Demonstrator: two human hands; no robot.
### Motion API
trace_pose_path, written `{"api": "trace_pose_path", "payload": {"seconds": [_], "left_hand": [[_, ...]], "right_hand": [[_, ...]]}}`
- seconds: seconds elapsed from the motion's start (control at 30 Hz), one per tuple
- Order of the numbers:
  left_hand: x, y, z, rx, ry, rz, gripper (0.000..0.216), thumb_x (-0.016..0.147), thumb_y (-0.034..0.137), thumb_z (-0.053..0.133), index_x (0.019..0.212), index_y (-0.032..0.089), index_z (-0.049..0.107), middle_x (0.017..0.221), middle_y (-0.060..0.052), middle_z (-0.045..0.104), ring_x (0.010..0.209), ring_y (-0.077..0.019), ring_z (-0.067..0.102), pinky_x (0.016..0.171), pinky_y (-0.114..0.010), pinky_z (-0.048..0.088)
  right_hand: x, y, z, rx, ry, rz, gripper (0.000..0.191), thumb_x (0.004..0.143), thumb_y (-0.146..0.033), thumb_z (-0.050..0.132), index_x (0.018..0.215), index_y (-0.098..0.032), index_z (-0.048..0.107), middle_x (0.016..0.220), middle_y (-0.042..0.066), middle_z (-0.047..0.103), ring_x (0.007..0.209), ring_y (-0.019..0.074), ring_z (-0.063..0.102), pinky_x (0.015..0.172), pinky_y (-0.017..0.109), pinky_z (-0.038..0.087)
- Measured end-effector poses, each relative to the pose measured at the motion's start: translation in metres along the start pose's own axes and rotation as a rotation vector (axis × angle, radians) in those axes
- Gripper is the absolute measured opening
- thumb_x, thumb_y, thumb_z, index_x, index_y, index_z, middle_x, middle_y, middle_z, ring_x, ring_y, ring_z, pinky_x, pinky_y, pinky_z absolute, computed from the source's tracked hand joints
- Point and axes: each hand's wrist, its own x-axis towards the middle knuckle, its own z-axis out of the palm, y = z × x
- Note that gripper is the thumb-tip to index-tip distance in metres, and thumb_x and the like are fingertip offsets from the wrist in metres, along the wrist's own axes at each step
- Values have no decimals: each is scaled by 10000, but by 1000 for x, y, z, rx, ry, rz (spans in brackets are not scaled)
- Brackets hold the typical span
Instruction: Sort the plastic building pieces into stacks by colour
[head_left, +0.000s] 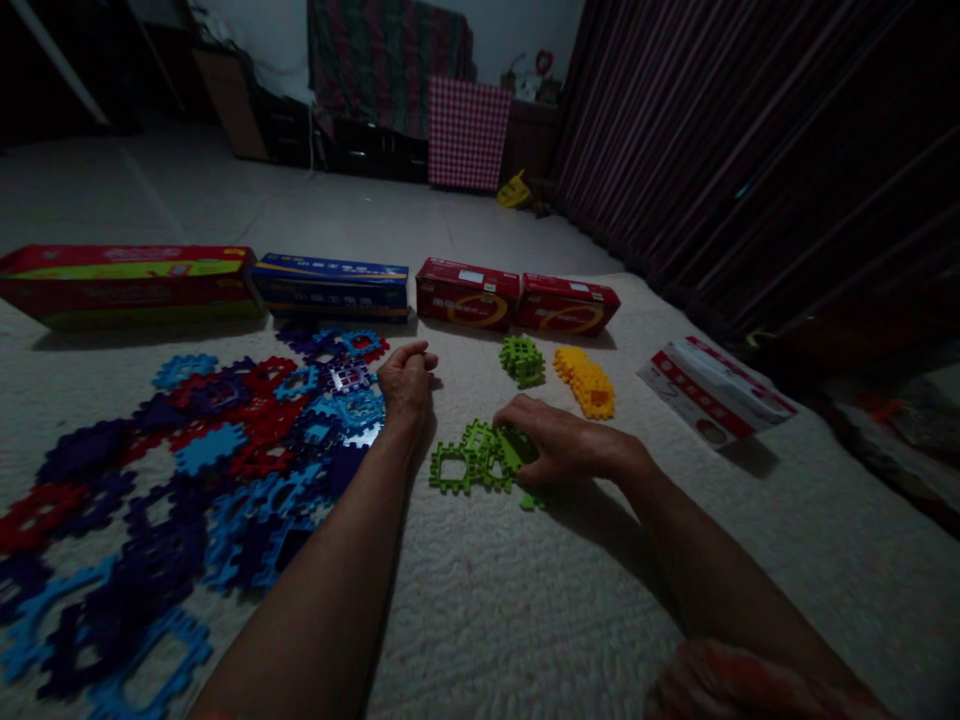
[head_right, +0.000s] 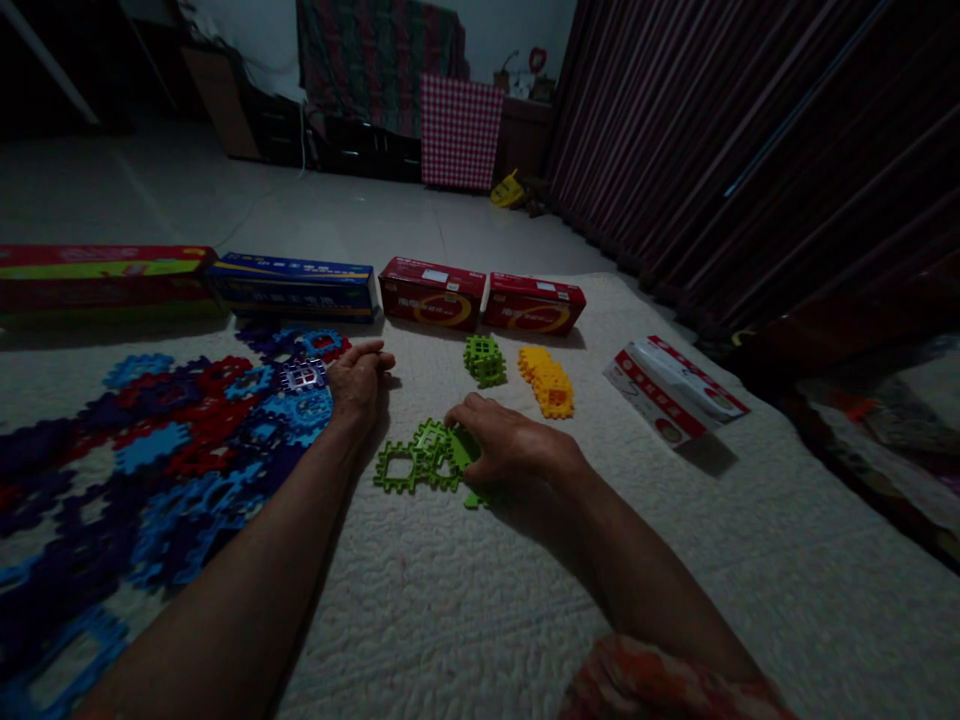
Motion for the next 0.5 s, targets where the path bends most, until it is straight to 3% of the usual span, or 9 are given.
{"api": "trace_pose_path", "payload": {"seconds": [0.27, 0.4, 0.5], "left_hand": [[-2, 3, -1, -11, -23, 3, 345, 566, 219, 544, 869, 146, 692, 647, -3, 640, 534, -117, 560, 483, -220, 459], [-2, 3, -2, -6, -28, -2, 358, 558, 220, 545, 878, 143, 687, 651, -3, 640, 519, -112, 552, 474, -223, 472], [-1, 3, -2, 2, -29, 0, 361, 559, 221, 544, 884, 150, 684, 663, -2, 644, 528, -112, 557, 479, -222, 476]], "right_hand": [[-3, 9, -6, -22, 19, 2, 510, 752, -207, 739, 1251, -260, 642, 1135, 54, 676, 1023, 233, 644, 909, 351, 528], [-3, 12, -15, -4, 2, 24, 256, 879, -228, 608, 1127, -224, 675, 1086, 57, 722, 974, 218, 661, 853, 323, 518], [1, 13, -18, -26, 37, 58, 217, 919, -156, 490, 1021, -207, 675, 936, 41, 726, 828, 185, 654, 736, 280, 492]]}}
